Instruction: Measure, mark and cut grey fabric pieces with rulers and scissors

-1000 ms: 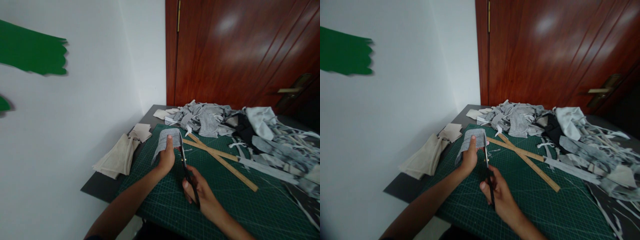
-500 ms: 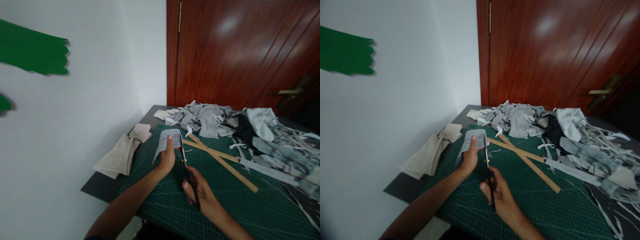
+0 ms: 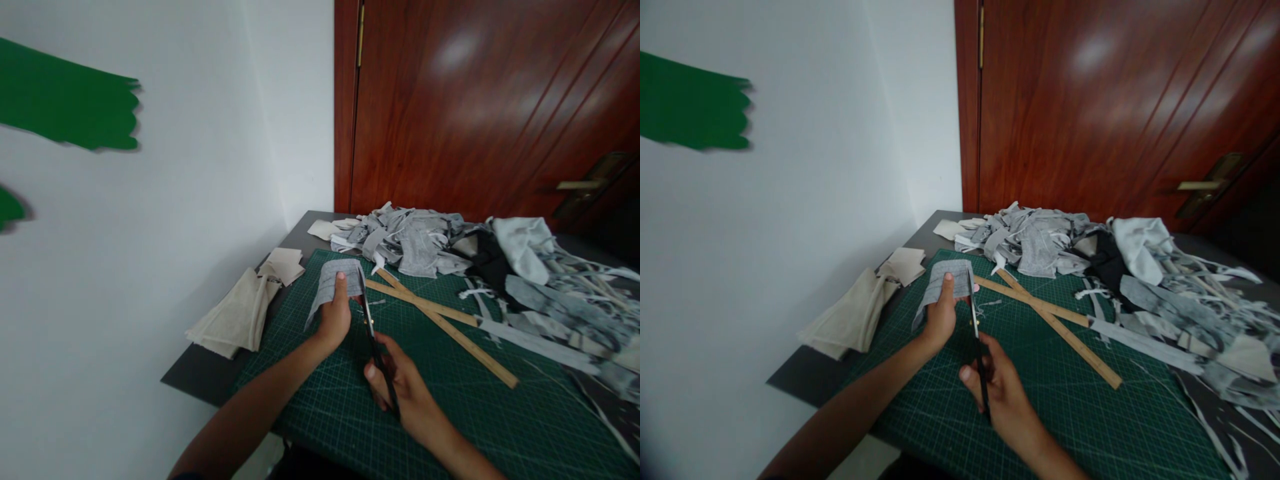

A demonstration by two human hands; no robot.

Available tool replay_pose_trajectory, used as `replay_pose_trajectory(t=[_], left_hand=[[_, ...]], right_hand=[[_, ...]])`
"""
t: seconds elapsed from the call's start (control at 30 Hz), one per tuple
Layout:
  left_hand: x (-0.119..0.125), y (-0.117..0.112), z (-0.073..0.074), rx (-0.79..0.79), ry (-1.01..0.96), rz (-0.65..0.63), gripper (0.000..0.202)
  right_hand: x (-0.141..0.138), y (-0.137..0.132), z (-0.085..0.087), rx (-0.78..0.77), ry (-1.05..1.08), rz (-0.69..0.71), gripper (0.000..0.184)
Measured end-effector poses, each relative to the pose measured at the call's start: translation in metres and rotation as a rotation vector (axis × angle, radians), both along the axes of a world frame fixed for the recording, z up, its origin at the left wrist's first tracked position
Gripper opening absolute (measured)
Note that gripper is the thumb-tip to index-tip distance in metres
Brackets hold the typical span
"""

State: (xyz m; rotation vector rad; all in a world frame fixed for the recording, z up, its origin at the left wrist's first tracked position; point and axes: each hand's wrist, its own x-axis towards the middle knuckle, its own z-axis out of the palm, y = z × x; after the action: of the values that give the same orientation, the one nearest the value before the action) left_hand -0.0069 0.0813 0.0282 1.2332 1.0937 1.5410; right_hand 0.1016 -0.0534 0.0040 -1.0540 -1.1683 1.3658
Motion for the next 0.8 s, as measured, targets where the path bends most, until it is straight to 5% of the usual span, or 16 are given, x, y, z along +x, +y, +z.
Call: replay_pose_trajectory(t=[0.8], left_hand=[[-0.0017,0.0011,-0.0037,0.03,0.024,0.0,0.052]], right_hand=[[0.0003,0.0031,-0.0021,0.004,-0.043,-0.021,0.079]])
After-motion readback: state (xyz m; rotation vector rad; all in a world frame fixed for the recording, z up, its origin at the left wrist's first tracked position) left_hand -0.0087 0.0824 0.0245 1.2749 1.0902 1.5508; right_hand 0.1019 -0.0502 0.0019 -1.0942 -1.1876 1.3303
